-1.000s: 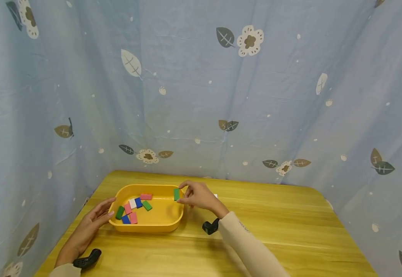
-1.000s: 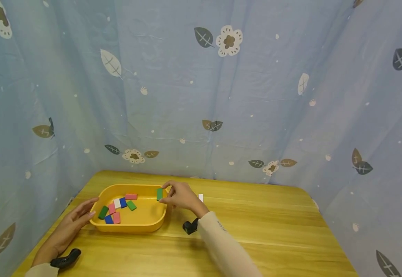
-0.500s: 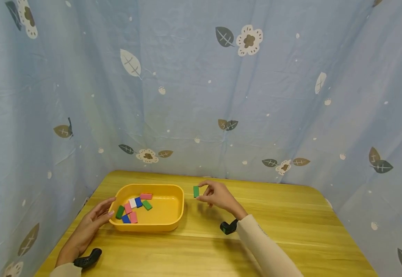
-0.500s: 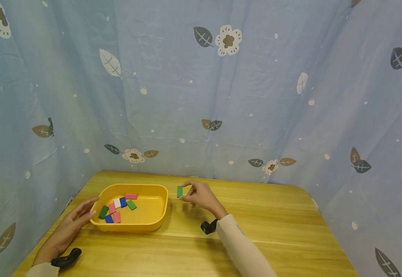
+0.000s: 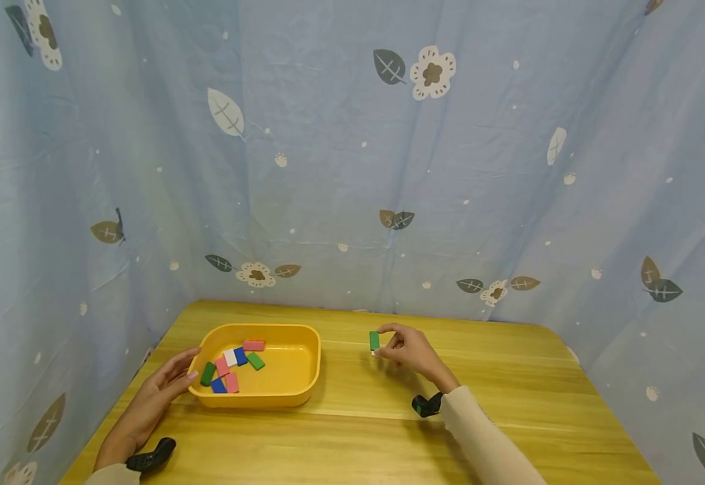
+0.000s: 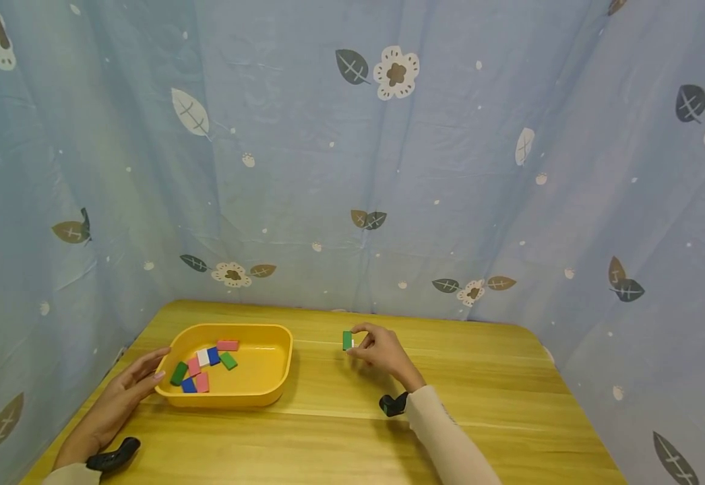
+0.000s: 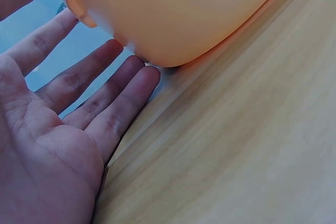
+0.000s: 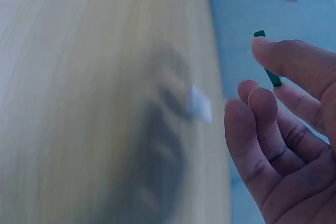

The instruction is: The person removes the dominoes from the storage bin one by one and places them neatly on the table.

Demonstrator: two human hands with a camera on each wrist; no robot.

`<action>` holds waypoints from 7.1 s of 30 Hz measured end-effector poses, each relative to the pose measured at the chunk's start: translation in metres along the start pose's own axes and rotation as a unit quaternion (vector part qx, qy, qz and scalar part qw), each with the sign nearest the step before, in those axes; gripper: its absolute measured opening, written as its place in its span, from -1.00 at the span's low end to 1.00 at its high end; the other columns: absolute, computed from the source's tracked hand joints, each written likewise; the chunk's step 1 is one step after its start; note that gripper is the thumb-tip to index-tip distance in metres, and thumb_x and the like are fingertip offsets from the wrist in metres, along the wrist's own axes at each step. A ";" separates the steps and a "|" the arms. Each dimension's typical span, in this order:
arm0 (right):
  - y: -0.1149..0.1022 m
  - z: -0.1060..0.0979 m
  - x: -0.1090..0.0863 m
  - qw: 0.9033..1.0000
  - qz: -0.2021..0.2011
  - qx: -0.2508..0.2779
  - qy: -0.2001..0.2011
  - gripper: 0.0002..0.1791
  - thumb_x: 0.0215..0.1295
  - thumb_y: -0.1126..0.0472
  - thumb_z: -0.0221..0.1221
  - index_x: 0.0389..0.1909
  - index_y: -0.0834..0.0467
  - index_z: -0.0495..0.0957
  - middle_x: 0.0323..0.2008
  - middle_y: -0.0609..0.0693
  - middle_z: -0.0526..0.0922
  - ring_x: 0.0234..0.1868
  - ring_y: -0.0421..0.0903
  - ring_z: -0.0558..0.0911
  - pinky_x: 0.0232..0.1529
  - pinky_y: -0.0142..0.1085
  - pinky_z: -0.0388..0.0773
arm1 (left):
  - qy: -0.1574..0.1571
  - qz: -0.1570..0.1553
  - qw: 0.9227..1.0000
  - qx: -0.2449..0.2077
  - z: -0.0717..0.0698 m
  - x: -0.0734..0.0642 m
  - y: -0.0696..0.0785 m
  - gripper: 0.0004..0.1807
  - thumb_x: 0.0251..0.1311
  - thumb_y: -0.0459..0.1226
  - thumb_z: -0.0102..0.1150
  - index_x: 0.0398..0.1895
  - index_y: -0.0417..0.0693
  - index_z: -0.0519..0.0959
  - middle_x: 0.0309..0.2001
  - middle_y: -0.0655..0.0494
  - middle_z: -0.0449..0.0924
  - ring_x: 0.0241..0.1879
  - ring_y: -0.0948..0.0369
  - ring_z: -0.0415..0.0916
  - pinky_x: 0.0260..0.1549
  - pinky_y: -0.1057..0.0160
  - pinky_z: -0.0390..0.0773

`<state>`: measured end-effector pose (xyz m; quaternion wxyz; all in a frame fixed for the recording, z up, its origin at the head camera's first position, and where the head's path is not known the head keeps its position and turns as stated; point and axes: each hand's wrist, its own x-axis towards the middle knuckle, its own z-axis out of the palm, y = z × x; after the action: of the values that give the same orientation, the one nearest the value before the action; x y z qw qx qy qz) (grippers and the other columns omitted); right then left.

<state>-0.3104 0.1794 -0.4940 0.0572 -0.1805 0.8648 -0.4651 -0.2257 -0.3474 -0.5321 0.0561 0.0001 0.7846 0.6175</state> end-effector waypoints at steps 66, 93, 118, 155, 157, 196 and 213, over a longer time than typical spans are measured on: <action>0.048 -0.018 0.003 0.994 0.088 -0.064 -0.008 -0.40 0.29 0.11 0.43 0.29 0.21 0.53 -0.47 0.02 0.63 -0.61 -0.07 0.53 -0.54 -0.21 0.55 | 0.000 0.031 0.999 -0.023 0.000 -0.003 -0.004 -0.29 0.54 -0.02 0.07 0.63 0.07 0.12 0.58 -0.12 0.04 0.46 0.09 0.06 0.03 0.57 0.36; -0.041 0.010 0.041 0.999 -0.011 -0.040 0.010 -0.59 0.40 0.00 0.33 0.21 -0.03 0.62 -0.24 -0.04 0.66 -0.29 0.25 0.65 -0.26 0.17 0.65 | 0.003 0.028 0.999 -0.026 -0.001 -0.003 -0.006 -0.29 0.53 -0.02 0.10 0.62 0.04 0.14 0.57 -0.09 0.06 0.44 0.07 0.08 0.03 0.57 0.37; -0.105 0.087 0.084 0.995 -0.077 -0.016 -0.060 -0.61 0.52 -0.03 0.20 0.15 0.14 0.67 -0.23 0.23 0.72 -0.39 0.23 0.64 -0.41 -0.12 0.67 | -0.004 0.031 0.999 -0.031 -0.002 -0.002 -0.005 -0.27 0.51 -0.02 0.13 0.62 0.03 0.14 0.58 -0.12 0.04 0.53 -0.12 -0.03 0.02 0.61 0.34; -0.116 0.164 0.124 0.970 -0.075 -0.027 -0.229 -0.57 0.38 0.22 0.35 0.23 0.17 0.61 -0.34 0.06 0.74 -0.44 0.19 0.69 -0.40 -0.10 0.66 | -0.010 0.038 0.998 -0.048 -0.003 0.004 -0.011 -0.34 0.51 -0.07 0.14 0.59 0.11 0.22 0.57 -0.03 0.11 0.47 -0.01 0.11 0.09 0.51 0.42; -0.114 0.166 0.124 0.969 -0.070 -0.030 -0.235 -0.56 0.35 0.23 0.37 0.23 0.17 0.61 -0.35 0.04 0.74 -0.44 0.17 0.69 -0.40 -0.13 0.66 | -0.011 0.032 0.998 -0.053 -0.002 0.003 -0.011 -0.34 0.51 -0.07 0.14 0.59 0.11 0.22 0.57 -0.02 0.11 0.47 0.01 0.11 0.09 0.51 0.41; -0.104 0.185 0.127 0.964 -0.064 -0.093 -0.241 -0.48 0.15 0.15 0.53 0.15 0.09 0.67 -0.43 -0.14 0.64 -0.47 -0.24 0.53 -0.38 -0.43 0.48 | -0.006 0.031 0.998 -0.057 -0.001 0.000 -0.010 -0.35 0.50 -0.08 0.16 0.58 0.10 0.24 0.56 0.01 0.12 0.50 -0.05 0.05 0.10 0.53 0.40; -0.102 0.178 0.124 0.959 -0.044 -0.056 -0.275 -0.56 0.17 0.23 0.51 0.08 0.14 0.67 -0.47 -0.08 0.66 -0.48 -0.21 0.53 -0.35 -0.42 0.49 | -0.003 0.031 0.999 -0.043 -0.002 0.003 -0.012 -0.36 0.48 -0.07 0.18 0.56 0.12 0.27 0.54 0.02 0.18 0.32 0.32 0.27 0.11 0.50 0.41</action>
<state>-0.3514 -0.0566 -0.5015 0.2620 -0.3420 0.8316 -0.3505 -0.2276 -0.3517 -0.5437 0.0394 0.0244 0.7566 0.6523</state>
